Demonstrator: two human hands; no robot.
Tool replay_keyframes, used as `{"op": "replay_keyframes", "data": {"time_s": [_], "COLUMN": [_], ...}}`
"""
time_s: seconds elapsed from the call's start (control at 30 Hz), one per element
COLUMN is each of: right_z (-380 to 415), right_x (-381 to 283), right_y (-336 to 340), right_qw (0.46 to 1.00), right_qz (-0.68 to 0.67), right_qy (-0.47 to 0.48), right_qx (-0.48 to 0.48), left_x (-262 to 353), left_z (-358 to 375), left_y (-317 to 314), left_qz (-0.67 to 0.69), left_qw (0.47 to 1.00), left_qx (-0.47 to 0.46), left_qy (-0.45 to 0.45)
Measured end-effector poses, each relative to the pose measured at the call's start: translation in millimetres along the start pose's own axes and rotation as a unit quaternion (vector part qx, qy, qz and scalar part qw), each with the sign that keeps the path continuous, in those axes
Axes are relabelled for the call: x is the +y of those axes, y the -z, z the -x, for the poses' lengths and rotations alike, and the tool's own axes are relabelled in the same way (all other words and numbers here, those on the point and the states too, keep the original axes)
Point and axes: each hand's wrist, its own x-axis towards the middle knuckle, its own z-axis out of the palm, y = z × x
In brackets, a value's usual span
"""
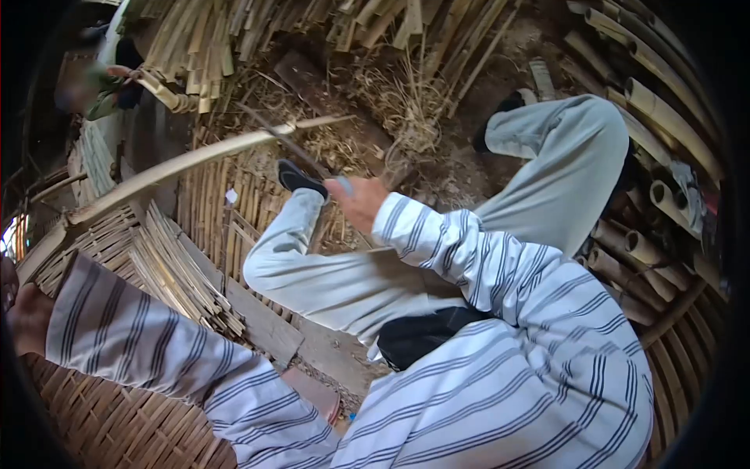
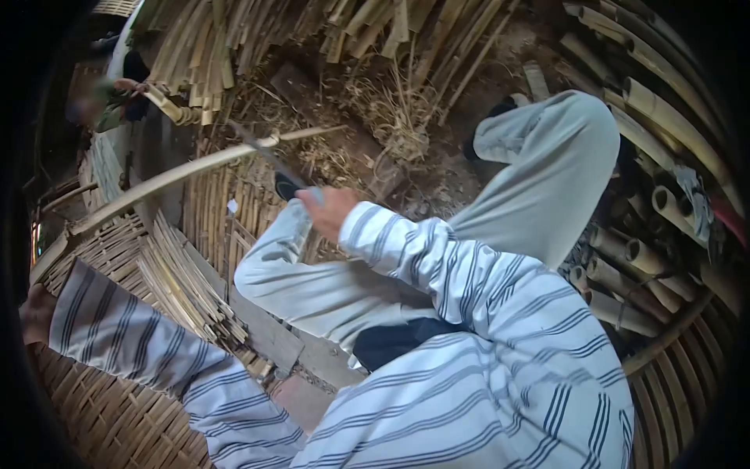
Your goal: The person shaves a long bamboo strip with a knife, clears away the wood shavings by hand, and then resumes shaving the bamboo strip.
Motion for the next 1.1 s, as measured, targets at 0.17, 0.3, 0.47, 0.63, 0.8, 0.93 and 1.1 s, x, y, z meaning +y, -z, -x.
{"op": "replay_keyframes", "data": {"time_s": [0.17,0.3,0.47,0.63,0.8,0.93,1.1], "right_z": [27.0,17.2,-12.0,16.6,20.9,-16.2,-11.2], "right_x": [-65.9,-12.3,25.6,-64.9,-60.9,53.6,7.9], "right_y": [5.7,-10.7,-5.5,1.0,-8.1,-19.1,-29.1], "right_qw": [0.976,0.994,0.991,0.966,0.977,0.993,0.999], "right_qz": [-0.062,0.012,-0.008,0.026,-0.049,0.062,0.047], "right_qy": [0.204,0.106,-0.126,0.25,0.205,-0.097,0.012], "right_qx": [0.047,0.032,-0.035,0.055,0.019,0.027,0.026], "left_x": [-5.4,-3.4,0.8,-1.4,-1.7,4.3,0.1], "left_z": [-3.4,-0.8,-1.7,-2.4,-4.4,0.5,-1.6], "left_y": [-0.9,-2.0,1.9,7.6,5.5,8.6,14.6], "left_qz": [-0.01,-0.016,-0.006,-0.022,-0.022,-0.002,0.017], "left_qw": [1.0,1.0,1.0,0.999,0.999,1.0,1.0], "left_qx": [-0.002,0.002,0.018,0.037,0.017,0.014,0.01], "left_qy": [-0.006,-0.008,-0.009,-0.007,-0.021,-0.018,-0.009]}}
